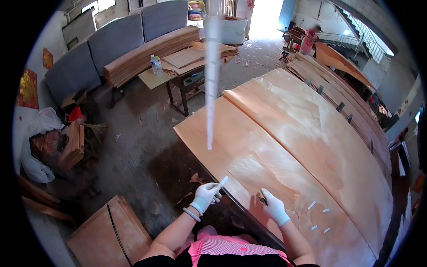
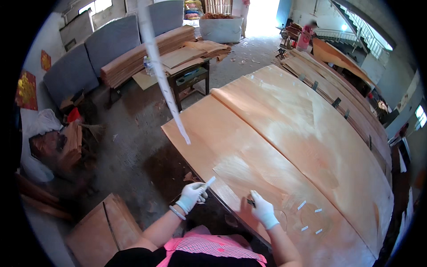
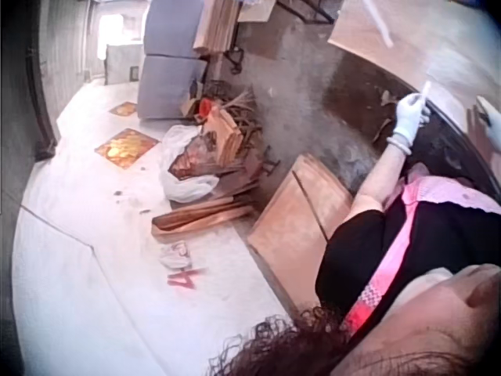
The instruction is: The person applies adhesive tape to wood veneer sheets, places a metal template over a defect, cuts a patch using a utility knife, removes the scrap piece, and secures the new veneer patch in place with tape.
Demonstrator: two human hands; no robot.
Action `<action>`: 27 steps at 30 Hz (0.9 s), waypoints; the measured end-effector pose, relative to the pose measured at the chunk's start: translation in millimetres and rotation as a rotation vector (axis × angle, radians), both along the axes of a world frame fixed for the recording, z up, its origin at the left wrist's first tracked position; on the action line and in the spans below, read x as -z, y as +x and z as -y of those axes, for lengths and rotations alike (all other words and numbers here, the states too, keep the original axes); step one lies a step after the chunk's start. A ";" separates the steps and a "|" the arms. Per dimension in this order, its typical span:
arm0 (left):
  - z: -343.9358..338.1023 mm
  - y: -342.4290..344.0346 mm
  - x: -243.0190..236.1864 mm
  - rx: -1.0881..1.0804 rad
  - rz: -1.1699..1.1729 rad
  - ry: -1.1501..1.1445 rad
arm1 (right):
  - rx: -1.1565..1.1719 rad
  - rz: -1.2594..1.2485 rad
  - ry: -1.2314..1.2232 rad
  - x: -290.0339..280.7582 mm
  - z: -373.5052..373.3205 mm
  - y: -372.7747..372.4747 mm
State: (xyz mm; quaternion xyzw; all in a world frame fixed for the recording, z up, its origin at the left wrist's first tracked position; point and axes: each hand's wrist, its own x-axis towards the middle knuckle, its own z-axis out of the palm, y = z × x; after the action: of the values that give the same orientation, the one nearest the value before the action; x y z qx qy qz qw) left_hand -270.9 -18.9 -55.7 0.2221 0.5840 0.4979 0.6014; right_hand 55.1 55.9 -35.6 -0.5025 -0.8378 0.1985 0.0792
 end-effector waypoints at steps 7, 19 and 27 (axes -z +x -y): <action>-1.1 -109.6 -27.7 -0.119 0.025 0.039 | -0.080 0.110 -0.044 -17.5 -50.7 -137.5; -100.9 -152.2 -41.8 -0.080 0.104 0.010 | -0.176 0.176 0.045 -2.1 -173.2 -220.0; -222.1 -138.6 -59.0 0.228 -0.015 0.026 | -0.104 0.413 -0.290 -2.8 -170.9 -231.9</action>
State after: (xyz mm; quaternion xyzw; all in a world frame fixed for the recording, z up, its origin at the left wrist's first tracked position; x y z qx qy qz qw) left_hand -409.5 203.1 3.3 0.2984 0.5530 0.4322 0.6468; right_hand -176.9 226.8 -32.9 -0.4947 -0.8236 0.2137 -0.1768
